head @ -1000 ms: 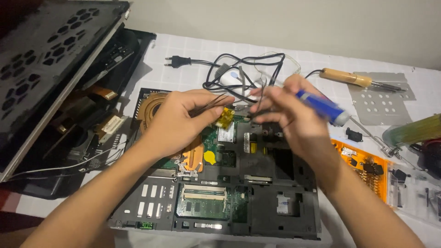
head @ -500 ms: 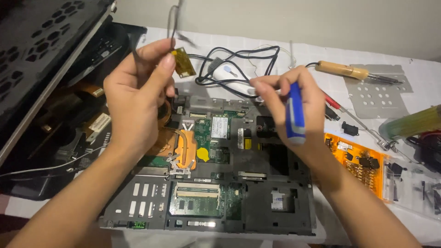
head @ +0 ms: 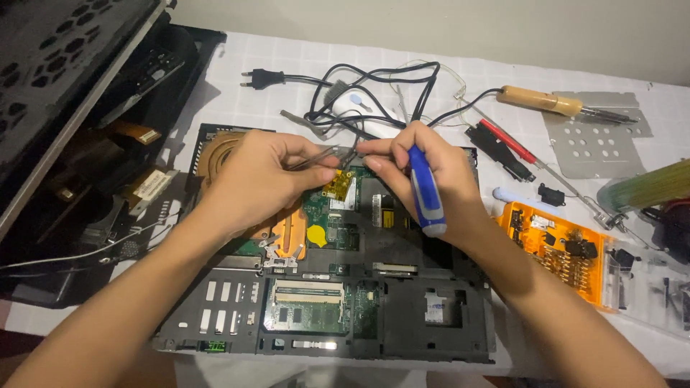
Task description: Disassembling and repairing internal components of a laptop, including removing screws and manipulating small antenna wires with tweezers.
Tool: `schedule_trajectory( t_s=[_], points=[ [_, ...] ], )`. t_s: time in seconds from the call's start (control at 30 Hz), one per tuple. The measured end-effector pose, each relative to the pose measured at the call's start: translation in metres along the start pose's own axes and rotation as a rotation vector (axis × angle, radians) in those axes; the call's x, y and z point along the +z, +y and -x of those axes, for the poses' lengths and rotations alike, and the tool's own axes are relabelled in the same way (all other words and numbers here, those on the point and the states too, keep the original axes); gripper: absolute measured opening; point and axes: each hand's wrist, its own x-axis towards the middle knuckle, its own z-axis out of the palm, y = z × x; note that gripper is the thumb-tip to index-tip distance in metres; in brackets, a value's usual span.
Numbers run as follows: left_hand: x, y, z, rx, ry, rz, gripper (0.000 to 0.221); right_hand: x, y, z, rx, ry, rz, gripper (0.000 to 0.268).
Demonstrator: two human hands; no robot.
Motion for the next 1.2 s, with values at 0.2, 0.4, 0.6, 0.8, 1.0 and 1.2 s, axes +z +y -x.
schedule_trajectory(
  t_s=[0.2, 0.4, 0.6, 0.8, 1.0, 1.2],
  points=[
    [-0.014, 0.014, 0.007, -0.041, 0.031, -0.484, 0.014, 0.001, 0.002, 0.002, -0.167, -0.113, 0.102, 0.025],
    [-0.029, 0.019, 0.013, -0.090, -0.003, -0.443, 0.007, -0.001, 0.000, 0.004, -0.379, -0.262, 0.115, 0.029],
    [-0.039, 0.020, 0.012, -0.014, 0.122, -0.300, 0.011, -0.002, -0.001, 0.002, -0.483, -0.260, 0.238, 0.031],
    [-0.040, 0.018, 0.013, -0.077, 0.110, -0.392, 0.008, -0.001, 0.003, 0.002, -0.498, -0.249, 0.293, 0.029],
    [-0.036, 0.020, 0.016, -0.070, 0.063, -0.372, 0.008, -0.001, 0.006, 0.003, -0.518, -0.283, 0.236, 0.028],
    [-0.024, 0.053, 0.040, -0.161, 0.006, -0.283, 0.002, 0.012, -0.018, 0.011, -0.100, -0.334, 0.184, 0.038]
  ],
)
